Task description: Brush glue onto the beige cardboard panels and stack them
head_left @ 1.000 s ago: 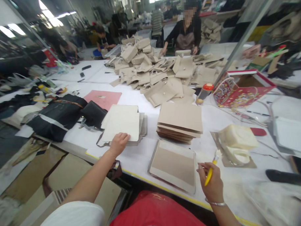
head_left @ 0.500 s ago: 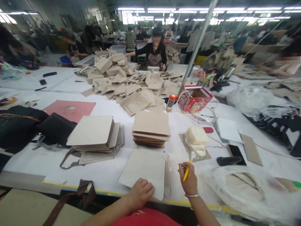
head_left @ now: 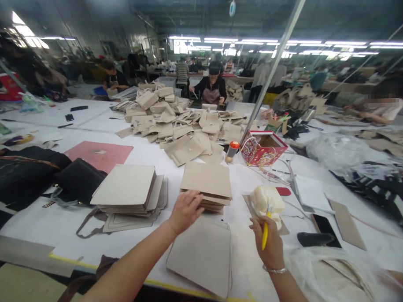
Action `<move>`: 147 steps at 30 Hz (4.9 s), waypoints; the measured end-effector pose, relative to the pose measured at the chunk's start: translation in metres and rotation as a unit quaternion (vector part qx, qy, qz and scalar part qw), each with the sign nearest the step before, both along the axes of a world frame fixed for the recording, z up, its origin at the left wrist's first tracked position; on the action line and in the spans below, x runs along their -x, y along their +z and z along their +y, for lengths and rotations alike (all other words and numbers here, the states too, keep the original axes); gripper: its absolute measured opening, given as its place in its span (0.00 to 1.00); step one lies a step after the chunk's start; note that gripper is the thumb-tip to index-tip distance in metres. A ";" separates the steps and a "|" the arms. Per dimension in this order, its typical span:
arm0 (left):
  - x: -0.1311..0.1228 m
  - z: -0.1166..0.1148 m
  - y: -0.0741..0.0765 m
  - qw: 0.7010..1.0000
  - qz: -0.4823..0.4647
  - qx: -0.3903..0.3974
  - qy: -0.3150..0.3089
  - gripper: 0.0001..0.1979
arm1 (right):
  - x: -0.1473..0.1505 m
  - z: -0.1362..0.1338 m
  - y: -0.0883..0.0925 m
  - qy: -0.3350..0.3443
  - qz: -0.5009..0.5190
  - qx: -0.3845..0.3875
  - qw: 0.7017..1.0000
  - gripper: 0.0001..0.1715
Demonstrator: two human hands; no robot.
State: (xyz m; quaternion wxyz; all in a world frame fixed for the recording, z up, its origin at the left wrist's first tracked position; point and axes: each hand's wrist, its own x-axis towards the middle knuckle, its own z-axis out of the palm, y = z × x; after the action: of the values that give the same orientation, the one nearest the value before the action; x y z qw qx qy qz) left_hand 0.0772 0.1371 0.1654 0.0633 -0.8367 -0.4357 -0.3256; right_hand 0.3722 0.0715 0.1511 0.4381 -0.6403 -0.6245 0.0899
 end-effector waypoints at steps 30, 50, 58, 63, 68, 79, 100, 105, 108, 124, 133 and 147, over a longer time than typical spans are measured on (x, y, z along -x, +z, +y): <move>0.062 0.103 0.035 1.000 0.002 0.008 -0.025 0.15 | 0.028 0.066 0.005 0.021 0.060 -0.042 0.997 0.14; 0.100 0.098 0.109 0.908 -0.394 0.012 0.141 0.16 | 0.019 0.082 0.043 0.020 -0.030 -0.095 0.995 0.22; 0.120 0.092 0.116 0.938 -0.286 -0.065 0.186 0.14 | 0.023 0.089 0.027 0.096 -0.130 -0.089 0.983 0.22; 0.115 0.094 0.099 0.950 -0.232 -0.086 0.190 0.14 | 0.033 0.105 0.002 0.160 -0.206 -0.057 0.964 0.15; 0.105 0.092 0.092 0.952 -0.240 -0.079 0.174 0.14 | 0.032 0.106 0.006 0.141 -0.170 -0.037 0.975 0.19; 0.081 0.135 0.123 0.899 -0.207 0.377 -0.079 0.19 | 0.015 0.093 0.042 -0.006 0.242 -0.076 0.967 0.20; -0.022 0.061 0.012 0.971 0.185 0.090 -0.122 0.16 | 0.015 0.106 0.101 0.012 0.359 -0.053 0.932 0.32; -0.022 0.063 0.020 0.975 0.171 0.090 -0.108 0.14 | 0.052 0.113 0.106 0.046 0.357 -0.038 0.932 0.25; -0.021 0.061 0.026 0.975 0.180 0.075 -0.106 0.11 | 0.064 0.105 0.106 0.044 0.337 -0.025 0.940 0.28; 0.041 0.038 0.148 0.994 -0.002 -0.035 -0.101 0.14 | 0.044 0.051 0.094 0.118 0.213 -0.076 0.967 0.13; -0.024 0.156 0.124 0.968 0.099 0.202 -0.111 0.17 | 0.069 0.106 0.054 0.000 0.093 -0.015 0.996 0.15; -0.044 0.056 0.007 0.972 0.218 0.081 -0.025 0.19 | 0.059 0.161 0.110 0.047 0.074 0.059 0.994 0.28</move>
State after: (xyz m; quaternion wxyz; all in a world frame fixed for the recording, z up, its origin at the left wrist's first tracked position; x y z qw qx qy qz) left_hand 0.1214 0.1931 0.1729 0.0807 -0.9003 -0.4156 -0.1007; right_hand 0.3131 0.2324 0.2614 0.4397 -0.6265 -0.6135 0.1943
